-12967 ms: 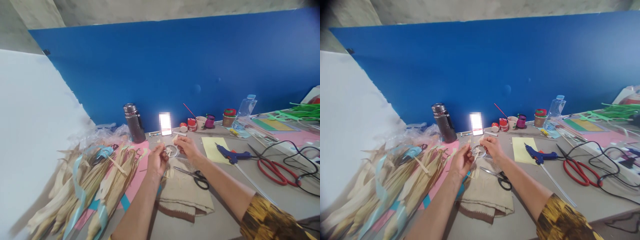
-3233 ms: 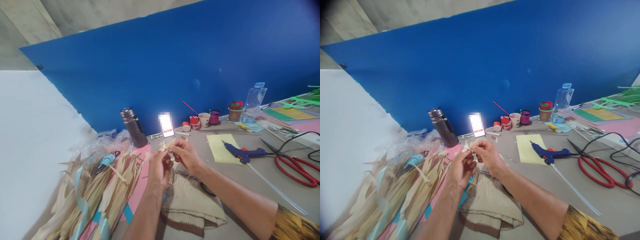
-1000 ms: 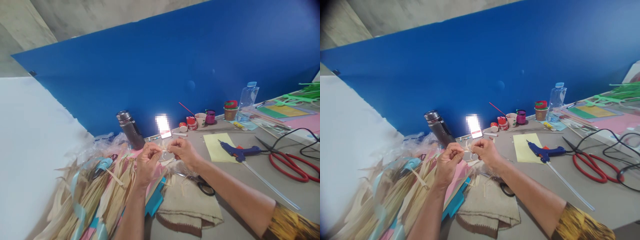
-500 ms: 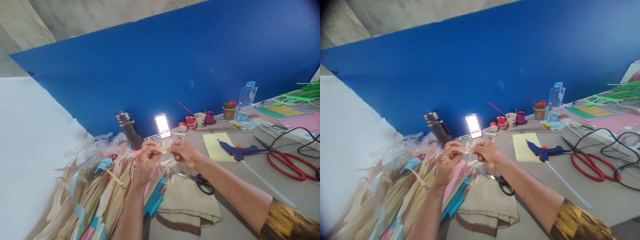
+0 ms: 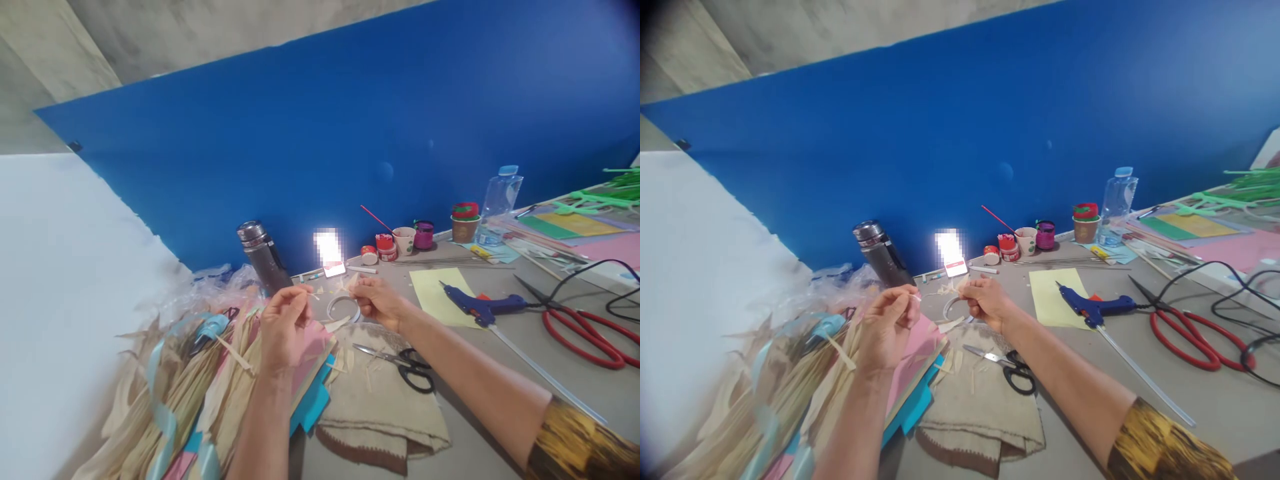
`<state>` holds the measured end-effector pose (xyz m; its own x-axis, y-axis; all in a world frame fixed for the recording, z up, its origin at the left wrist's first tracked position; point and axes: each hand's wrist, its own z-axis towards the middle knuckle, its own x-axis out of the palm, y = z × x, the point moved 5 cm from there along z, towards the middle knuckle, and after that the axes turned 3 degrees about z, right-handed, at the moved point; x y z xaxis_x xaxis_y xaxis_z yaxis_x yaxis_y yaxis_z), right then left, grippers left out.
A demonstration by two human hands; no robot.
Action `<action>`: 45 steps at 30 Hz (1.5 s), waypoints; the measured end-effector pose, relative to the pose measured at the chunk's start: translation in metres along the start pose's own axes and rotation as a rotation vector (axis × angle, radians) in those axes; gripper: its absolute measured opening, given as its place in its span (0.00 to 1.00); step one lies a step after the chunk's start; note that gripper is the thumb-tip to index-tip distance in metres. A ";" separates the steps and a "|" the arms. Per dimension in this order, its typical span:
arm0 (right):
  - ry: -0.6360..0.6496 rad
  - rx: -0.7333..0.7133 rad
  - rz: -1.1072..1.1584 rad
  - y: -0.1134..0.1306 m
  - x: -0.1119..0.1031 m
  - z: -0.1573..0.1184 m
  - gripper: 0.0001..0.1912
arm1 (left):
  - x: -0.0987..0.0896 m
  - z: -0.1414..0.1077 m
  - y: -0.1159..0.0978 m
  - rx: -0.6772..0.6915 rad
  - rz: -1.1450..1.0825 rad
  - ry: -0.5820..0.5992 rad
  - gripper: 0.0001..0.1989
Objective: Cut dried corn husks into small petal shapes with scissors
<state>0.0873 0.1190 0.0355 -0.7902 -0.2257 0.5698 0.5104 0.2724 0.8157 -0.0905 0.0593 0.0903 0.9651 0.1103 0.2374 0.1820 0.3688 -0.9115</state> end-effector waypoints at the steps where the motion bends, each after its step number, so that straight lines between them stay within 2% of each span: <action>1: -0.007 0.003 -0.009 -0.003 0.000 0.001 0.17 | -0.001 0.000 0.004 -0.034 0.031 -0.045 0.08; 6: -0.038 -0.005 -0.072 -0.013 -0.005 0.004 0.16 | -0.006 -0.003 0.014 -0.108 0.275 -0.184 0.06; 11: -0.083 -0.049 -0.164 -0.018 -0.009 0.007 0.15 | -0.008 -0.004 0.012 -0.073 0.559 -0.197 0.06; 14: -0.117 -0.084 -0.235 -0.020 -0.011 0.010 0.13 | -0.003 -0.005 0.010 -0.044 0.636 -0.176 0.09; 22: -0.195 -0.115 -0.429 -0.020 -0.019 0.016 0.04 | 0.007 -0.006 0.021 -0.048 0.707 -0.107 0.11; 26: -0.186 -0.126 -0.432 -0.015 -0.022 0.014 0.07 | 0.004 -0.004 0.031 -0.069 0.725 -0.082 0.11; 33: -0.052 -0.113 -0.443 -0.016 0.000 0.003 0.10 | 0.009 -0.004 0.031 -0.022 0.768 -0.073 0.10; 36: -0.060 -0.182 -0.501 -0.018 0.007 0.000 0.07 | 0.012 -0.004 0.030 0.006 0.764 -0.077 0.08; 39: -0.074 -0.234 -0.539 -0.019 0.010 -0.001 0.06 | 0.010 -0.003 0.032 -0.024 0.725 -0.095 0.08; 45: -0.115 -0.223 -0.542 -0.016 0.010 -0.002 0.06 | 0.005 -0.001 0.040 -0.100 0.625 -0.096 0.09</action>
<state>0.0721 0.1106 0.0284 -0.9833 -0.1712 0.0621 0.0732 -0.0594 0.9955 -0.0777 0.0735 0.0542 0.8746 0.3604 -0.3245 -0.3886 0.1205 -0.9135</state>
